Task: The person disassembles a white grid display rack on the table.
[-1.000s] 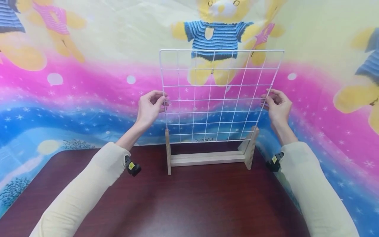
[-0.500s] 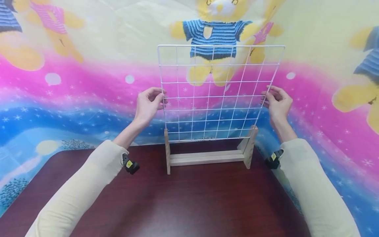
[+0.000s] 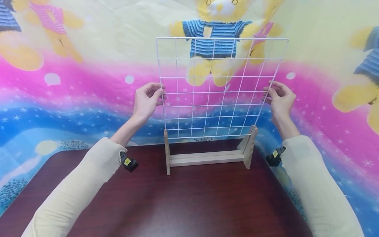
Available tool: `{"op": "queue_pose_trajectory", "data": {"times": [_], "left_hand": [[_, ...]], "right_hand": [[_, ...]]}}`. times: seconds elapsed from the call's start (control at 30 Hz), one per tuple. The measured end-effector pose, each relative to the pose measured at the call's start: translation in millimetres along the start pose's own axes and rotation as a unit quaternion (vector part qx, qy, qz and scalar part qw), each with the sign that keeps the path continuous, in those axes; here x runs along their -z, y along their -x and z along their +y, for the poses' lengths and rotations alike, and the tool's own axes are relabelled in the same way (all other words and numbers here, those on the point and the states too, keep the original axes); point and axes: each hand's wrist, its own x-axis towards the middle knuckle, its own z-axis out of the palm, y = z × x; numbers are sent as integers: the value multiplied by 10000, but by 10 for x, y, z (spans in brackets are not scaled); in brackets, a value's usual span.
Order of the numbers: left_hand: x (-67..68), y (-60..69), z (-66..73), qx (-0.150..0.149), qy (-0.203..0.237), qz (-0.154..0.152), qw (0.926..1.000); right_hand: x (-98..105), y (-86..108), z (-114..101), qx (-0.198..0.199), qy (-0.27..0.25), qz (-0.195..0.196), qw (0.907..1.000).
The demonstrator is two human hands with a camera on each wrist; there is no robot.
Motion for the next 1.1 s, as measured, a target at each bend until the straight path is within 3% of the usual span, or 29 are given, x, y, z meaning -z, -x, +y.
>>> {"op": "queue_pose_trajectory", "data": {"times": [0.23, 0.43, 0.53, 0.77, 1.1], "left_hand": [[13, 9, 65, 65, 15, -34, 10000], [16, 124, 338, 55, 55, -78, 9999], [21, 136, 394, 14, 76, -25, 10000], [2, 113, 411, -166, 93, 46, 9998], [20, 2, 256, -443, 124, 116, 9989]], "right_hand": [[-13, -18, -38, 50, -209, -84, 9997], [-43, -20, -89, -16, -303, 11, 9995], [-61, -22, -132, -71, -347, 55, 9994], [-80, -12, -222, -170, -437, 158, 9988], [-110, 10, -337, -182, -401, 87, 9990]]}}
